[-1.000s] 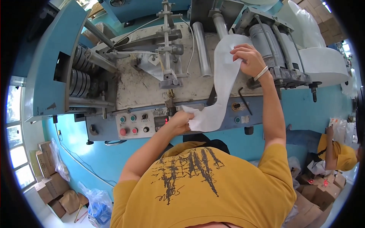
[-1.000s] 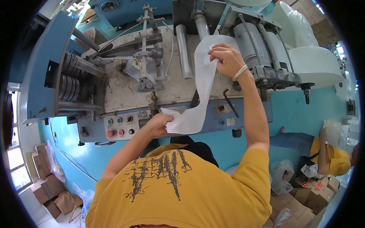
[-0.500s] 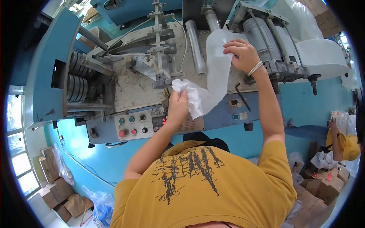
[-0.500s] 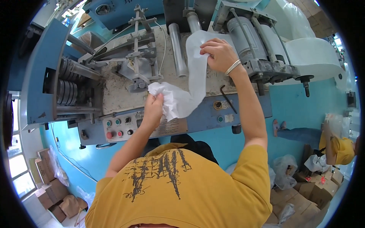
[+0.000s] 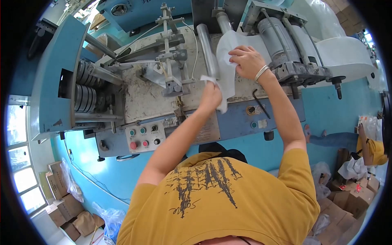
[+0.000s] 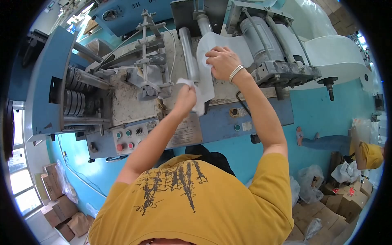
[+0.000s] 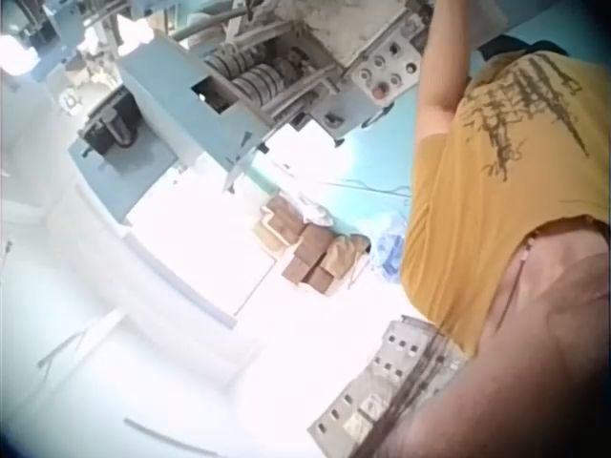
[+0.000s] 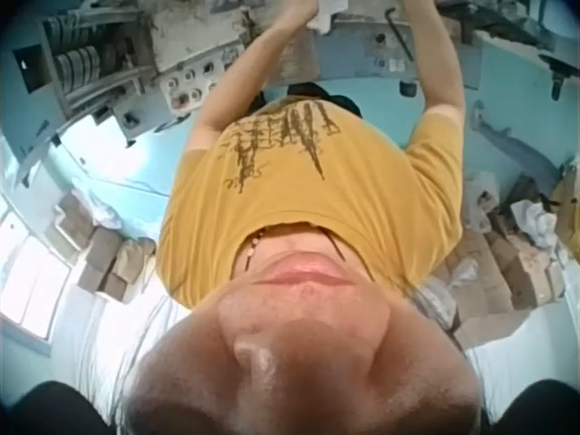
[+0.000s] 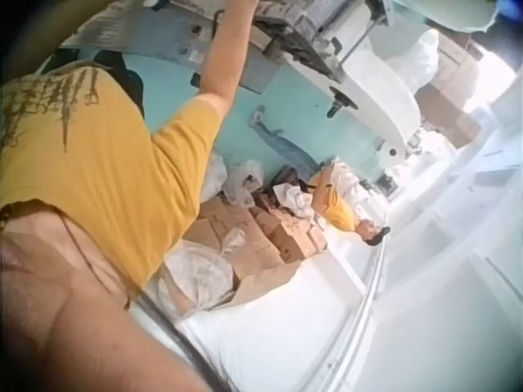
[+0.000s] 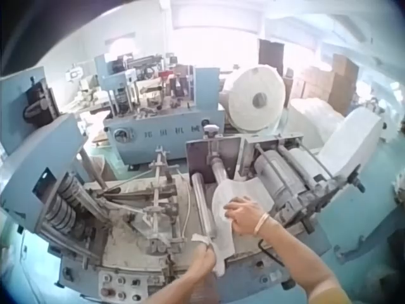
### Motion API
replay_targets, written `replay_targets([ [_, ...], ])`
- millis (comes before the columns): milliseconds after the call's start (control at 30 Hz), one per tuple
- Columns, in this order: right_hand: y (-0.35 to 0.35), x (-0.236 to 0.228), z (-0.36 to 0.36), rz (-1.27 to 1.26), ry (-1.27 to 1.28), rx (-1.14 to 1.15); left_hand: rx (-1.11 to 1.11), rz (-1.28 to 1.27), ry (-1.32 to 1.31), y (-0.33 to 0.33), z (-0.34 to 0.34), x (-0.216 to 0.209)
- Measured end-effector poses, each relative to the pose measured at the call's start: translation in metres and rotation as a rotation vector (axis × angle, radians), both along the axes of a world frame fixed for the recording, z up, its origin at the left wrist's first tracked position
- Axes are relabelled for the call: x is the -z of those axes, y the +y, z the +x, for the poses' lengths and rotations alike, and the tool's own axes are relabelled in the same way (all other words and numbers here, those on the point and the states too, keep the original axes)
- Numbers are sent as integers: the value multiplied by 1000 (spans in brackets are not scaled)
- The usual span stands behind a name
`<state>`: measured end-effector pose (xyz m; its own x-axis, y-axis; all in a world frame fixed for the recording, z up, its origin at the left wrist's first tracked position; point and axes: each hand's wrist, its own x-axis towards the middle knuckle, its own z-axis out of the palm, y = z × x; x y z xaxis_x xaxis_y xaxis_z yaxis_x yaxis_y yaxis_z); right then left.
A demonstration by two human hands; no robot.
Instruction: Threading non-woven fabric through a mask-making machine.
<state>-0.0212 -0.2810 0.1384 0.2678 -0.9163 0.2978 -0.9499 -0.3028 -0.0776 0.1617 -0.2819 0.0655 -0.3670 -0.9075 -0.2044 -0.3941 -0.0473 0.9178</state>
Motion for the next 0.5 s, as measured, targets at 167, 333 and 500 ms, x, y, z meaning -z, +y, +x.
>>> replay_targets([
  [167, 2, 11, 7, 72, 82, 30, -129, -20, -166, -71, -39, -12],
  [333, -3, 18, 12, 120, 135, 127, -177, -60, -132, -115, -76, -2],
  [500, -3, 23, 13, 200, 193, 221, 254, -824, -483, -168, -93, -83],
])
